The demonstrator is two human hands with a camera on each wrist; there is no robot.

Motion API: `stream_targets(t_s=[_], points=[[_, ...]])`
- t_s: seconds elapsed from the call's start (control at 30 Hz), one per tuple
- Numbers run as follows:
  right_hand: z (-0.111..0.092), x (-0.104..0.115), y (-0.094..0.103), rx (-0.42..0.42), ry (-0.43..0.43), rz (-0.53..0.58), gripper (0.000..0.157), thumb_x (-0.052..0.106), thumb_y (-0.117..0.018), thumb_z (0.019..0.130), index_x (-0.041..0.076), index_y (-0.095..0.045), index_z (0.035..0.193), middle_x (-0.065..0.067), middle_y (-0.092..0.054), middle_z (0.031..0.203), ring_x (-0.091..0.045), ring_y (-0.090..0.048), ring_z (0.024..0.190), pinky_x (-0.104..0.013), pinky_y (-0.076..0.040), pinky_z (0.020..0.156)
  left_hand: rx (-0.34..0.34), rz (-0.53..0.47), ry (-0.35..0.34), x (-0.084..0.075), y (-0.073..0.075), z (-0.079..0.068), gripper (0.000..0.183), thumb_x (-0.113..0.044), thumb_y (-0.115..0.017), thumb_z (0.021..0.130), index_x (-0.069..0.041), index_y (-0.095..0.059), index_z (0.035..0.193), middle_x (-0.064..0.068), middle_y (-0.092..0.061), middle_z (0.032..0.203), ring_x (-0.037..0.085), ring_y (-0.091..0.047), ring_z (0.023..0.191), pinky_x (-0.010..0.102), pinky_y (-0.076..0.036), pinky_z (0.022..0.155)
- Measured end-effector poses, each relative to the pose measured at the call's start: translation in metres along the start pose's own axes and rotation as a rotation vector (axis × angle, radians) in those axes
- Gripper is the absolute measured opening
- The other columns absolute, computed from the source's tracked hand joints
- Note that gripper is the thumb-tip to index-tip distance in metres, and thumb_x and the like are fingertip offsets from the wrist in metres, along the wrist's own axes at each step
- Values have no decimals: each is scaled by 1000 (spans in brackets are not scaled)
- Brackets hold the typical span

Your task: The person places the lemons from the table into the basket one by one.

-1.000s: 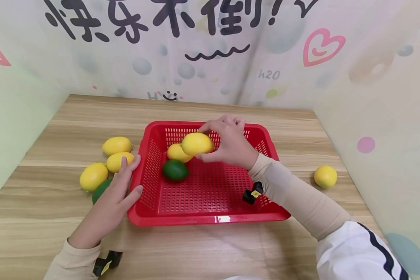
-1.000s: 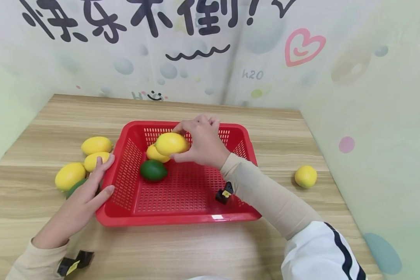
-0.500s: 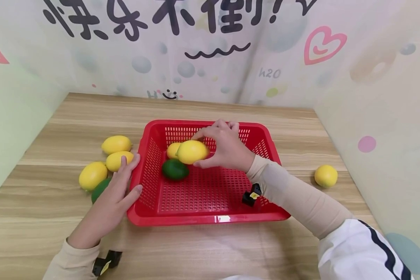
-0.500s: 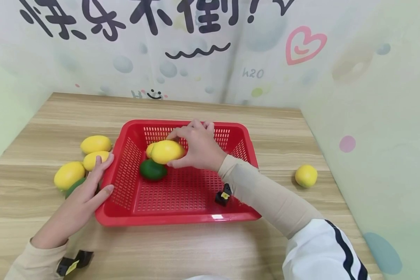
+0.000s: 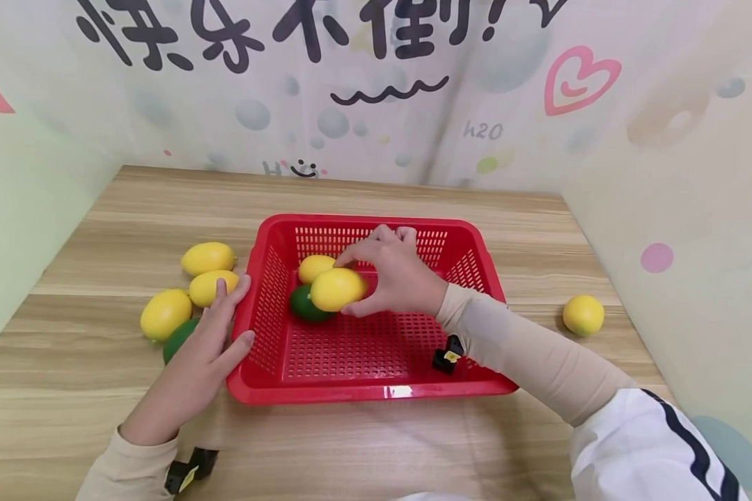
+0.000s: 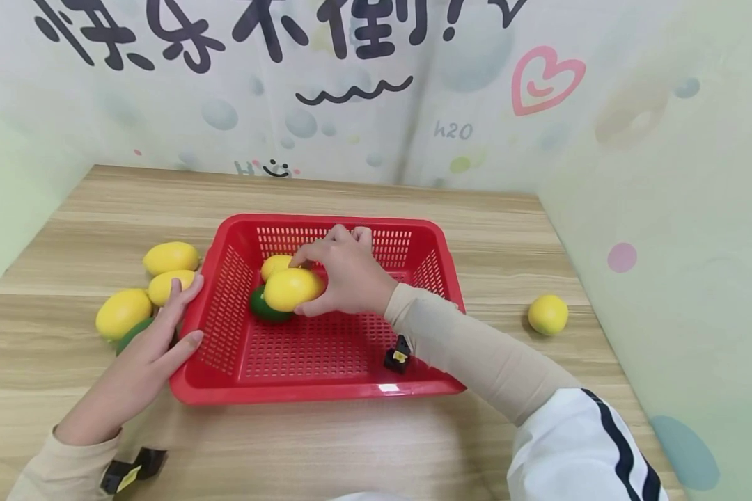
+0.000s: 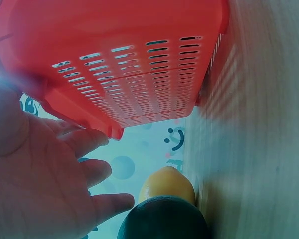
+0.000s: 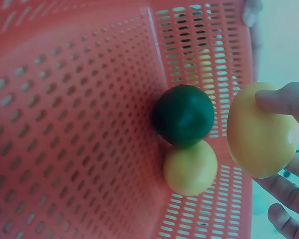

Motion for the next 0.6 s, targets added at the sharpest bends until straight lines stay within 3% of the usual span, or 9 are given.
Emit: stream_targets(t_s=[0.27,0.6], points=[[-2,6,-14,101,18,-66,50,54,-82,62,32,-68,105,21,-65,102,-5,-37,94,-41,-19,80,-2,6,3,0,0,0,72,-22,-51,97,-28,-6,154,8,-3,159,29,7,144,65,-39,89],[-3,6,-18,139,39,-84,49,55,-82,62,33,-68,104,19,-66,101,-6,-37,94,-40,-19,79,-1,6,9,1,-1,1,74,-21,-52,97,-28,-5,154,7,-3,159,29,7,145,64,-42,87]])
Point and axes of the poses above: each hand's wrist, its own z-axis towards the middle knuckle, its own y-axis out of the back of the hand, x = y × z, the point moved 1 cm from there along z, towards the middle knuckle
